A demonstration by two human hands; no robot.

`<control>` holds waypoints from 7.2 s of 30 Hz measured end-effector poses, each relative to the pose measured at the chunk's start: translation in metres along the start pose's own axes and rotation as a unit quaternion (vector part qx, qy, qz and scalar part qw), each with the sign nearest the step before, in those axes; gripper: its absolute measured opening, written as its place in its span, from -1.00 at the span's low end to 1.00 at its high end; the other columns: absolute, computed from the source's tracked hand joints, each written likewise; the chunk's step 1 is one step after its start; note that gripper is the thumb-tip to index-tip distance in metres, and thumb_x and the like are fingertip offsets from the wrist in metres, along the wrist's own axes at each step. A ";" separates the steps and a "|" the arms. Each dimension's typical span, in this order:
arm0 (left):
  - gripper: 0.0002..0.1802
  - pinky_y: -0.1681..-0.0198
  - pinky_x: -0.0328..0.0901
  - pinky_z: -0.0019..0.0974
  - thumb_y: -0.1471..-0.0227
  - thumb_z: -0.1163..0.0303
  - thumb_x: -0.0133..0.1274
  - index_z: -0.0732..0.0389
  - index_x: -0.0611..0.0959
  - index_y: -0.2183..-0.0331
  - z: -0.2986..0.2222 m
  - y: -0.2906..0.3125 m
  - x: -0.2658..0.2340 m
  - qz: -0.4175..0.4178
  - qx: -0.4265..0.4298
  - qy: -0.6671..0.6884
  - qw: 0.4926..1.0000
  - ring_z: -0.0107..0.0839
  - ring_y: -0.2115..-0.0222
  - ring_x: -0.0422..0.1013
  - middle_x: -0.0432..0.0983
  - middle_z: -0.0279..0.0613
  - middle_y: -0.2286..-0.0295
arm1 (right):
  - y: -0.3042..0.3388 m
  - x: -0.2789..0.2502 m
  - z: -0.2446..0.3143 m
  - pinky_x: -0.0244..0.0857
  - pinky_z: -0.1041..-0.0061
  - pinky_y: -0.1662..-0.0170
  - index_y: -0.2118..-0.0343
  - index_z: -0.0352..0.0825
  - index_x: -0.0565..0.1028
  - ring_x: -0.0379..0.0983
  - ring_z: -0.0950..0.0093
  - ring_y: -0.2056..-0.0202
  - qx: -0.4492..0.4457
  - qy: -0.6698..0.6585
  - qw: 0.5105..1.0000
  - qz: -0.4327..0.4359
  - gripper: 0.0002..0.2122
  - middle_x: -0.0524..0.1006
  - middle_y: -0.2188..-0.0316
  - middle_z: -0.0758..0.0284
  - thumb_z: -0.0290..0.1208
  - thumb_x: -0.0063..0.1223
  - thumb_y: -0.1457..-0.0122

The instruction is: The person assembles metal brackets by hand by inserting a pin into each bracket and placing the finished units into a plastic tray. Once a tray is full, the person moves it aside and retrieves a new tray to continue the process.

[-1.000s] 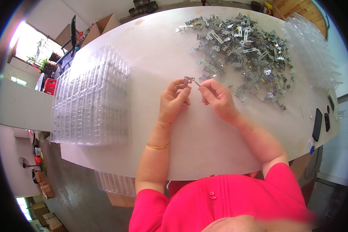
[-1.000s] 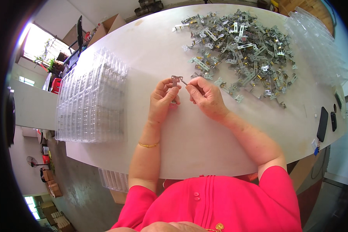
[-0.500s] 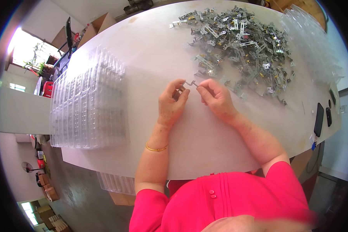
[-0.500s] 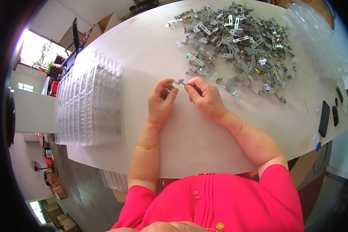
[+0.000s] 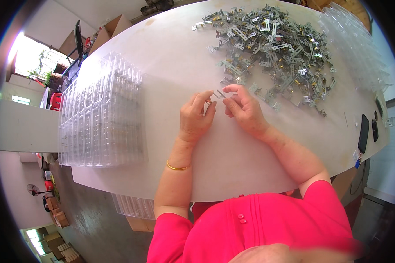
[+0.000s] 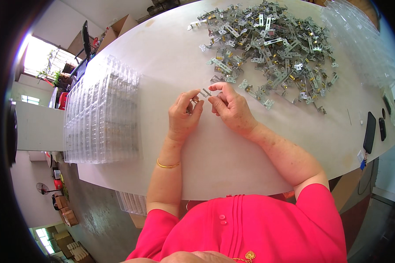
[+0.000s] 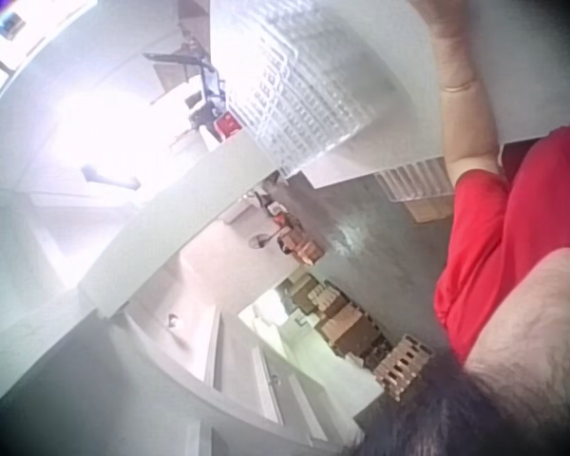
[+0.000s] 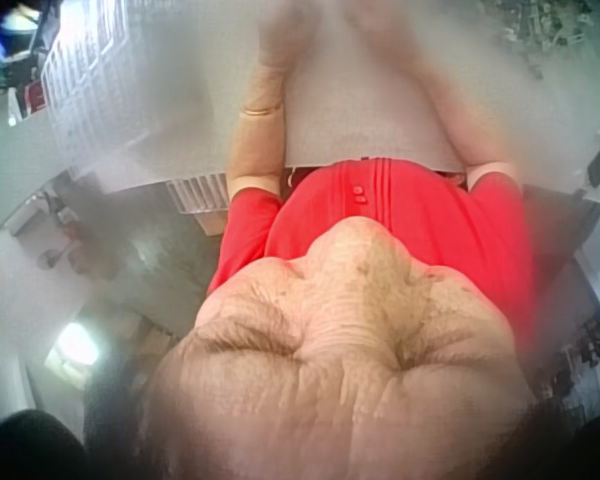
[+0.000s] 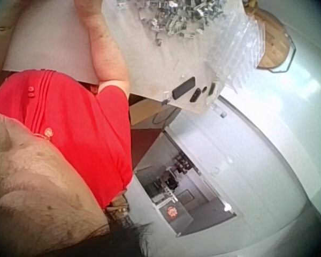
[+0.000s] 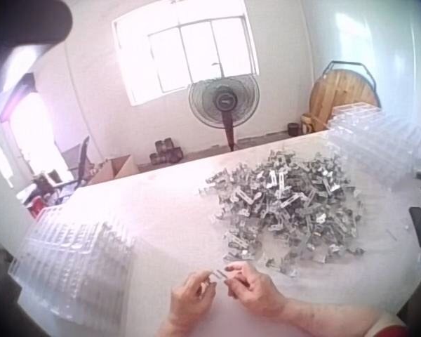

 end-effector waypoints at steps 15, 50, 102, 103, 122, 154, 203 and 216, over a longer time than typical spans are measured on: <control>-0.64 0.44 0.36 -0.44 0.09 0.63 0.22 0.21 0.61 0.17 -0.020 0.004 0.011 0.054 0.110 -0.018 0.992 -0.47 0.50 0.47 0.58 -0.21 0.40 | -0.002 -0.008 0.003 0.21 0.64 0.40 0.31 -0.31 0.51 0.23 0.71 0.49 -0.112 0.057 0.983 -0.131 -0.94 0.39 0.42 0.49 -0.46 0.13 -0.24; -0.65 0.38 0.39 -0.48 -0.01 0.64 0.19 0.23 0.62 0.11 0.003 0.002 0.005 0.036 -0.063 0.150 0.986 -0.58 0.44 0.48 0.58 -0.27 0.36 | -0.005 0.001 -0.004 0.32 0.66 0.43 0.19 -0.33 0.44 0.37 0.68 0.50 0.119 -0.140 0.983 0.011 -0.82 0.48 0.49 0.45 -0.32 -0.12 -0.40; -0.68 0.05 0.42 -0.14 -0.37 0.20 -0.18 0.26 0.53 0.21 0.020 0.004 0.009 0.097 -0.222 0.551 0.799 -0.27 0.21 0.52 0.56 -0.11 0.27 | -0.007 -0.006 0.011 0.21 0.68 0.43 0.32 -0.29 0.49 0.30 0.76 0.49 0.024 -0.029 0.998 -0.045 -0.88 0.44 0.51 0.54 -0.37 0.08 -0.31; -0.69 0.15 0.41 -0.23 -0.36 0.20 -0.17 0.24 0.53 0.26 0.017 0.004 0.010 0.104 -0.234 0.549 0.796 -0.32 0.32 0.52 0.54 -0.16 0.38 | -0.005 -0.003 0.018 0.18 0.68 0.46 0.32 -0.30 0.50 0.26 0.76 0.52 0.023 -0.036 0.998 -0.038 -0.89 0.42 0.55 0.55 -0.39 0.08 -0.31; -0.69 0.60 0.17 -0.55 -0.32 0.17 -0.06 0.19 0.56 0.36 0.010 0.006 0.007 0.125 -0.267 0.385 0.874 -0.62 0.65 0.27 0.41 -0.38 0.58 | 0.000 -0.002 0.026 0.15 0.55 0.52 0.24 -0.33 0.49 0.21 0.64 0.61 -0.052 0.088 0.994 -0.027 -0.89 0.37 0.67 0.43 -0.41 0.12 -0.27; -0.68 0.65 0.01 -0.54 -0.32 0.20 -0.09 0.18 0.54 0.41 0.009 0.004 0.007 0.112 -0.320 0.460 0.821 -0.61 0.69 0.18 0.37 -0.37 0.63 | -0.004 -0.009 0.021 0.14 0.62 0.52 0.31 -0.32 0.51 0.19 0.74 0.58 -0.015 0.038 0.997 -0.073 -0.90 0.37 0.63 0.52 -0.41 0.13 -0.27; -0.85 0.44 0.23 -0.52 -0.16 0.41 0.17 0.30 0.62 0.29 0.001 0.010 0.012 0.110 -0.140 0.176 0.968 -0.67 0.50 0.31 0.48 -0.41 0.50 | -0.008 -0.009 0.023 0.35 0.62 0.33 0.29 -0.35 0.51 0.42 0.68 0.44 0.060 -0.034 0.998 0.009 -0.91 0.50 0.52 0.47 -0.46 0.04 -0.31; -0.66 0.21 0.40 -0.39 -0.21 0.33 0.03 0.40 0.60 0.10 -0.007 0.005 0.010 0.202 -0.200 0.384 0.879 -0.48 0.36 0.48 0.59 -0.19 0.35 | -0.016 -0.022 0.024 0.35 0.62 0.36 0.27 -0.33 0.54 0.42 0.68 0.45 0.015 -0.019 0.999 -0.033 -0.91 0.53 0.49 0.45 -0.44 0.07 -0.30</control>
Point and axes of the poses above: each hand's wrist, its own y-axis away from the middle knuckle, its own x-axis out of the palm, z = x × y, the point moved 4 cm from there along -y, towards the middle knuckle
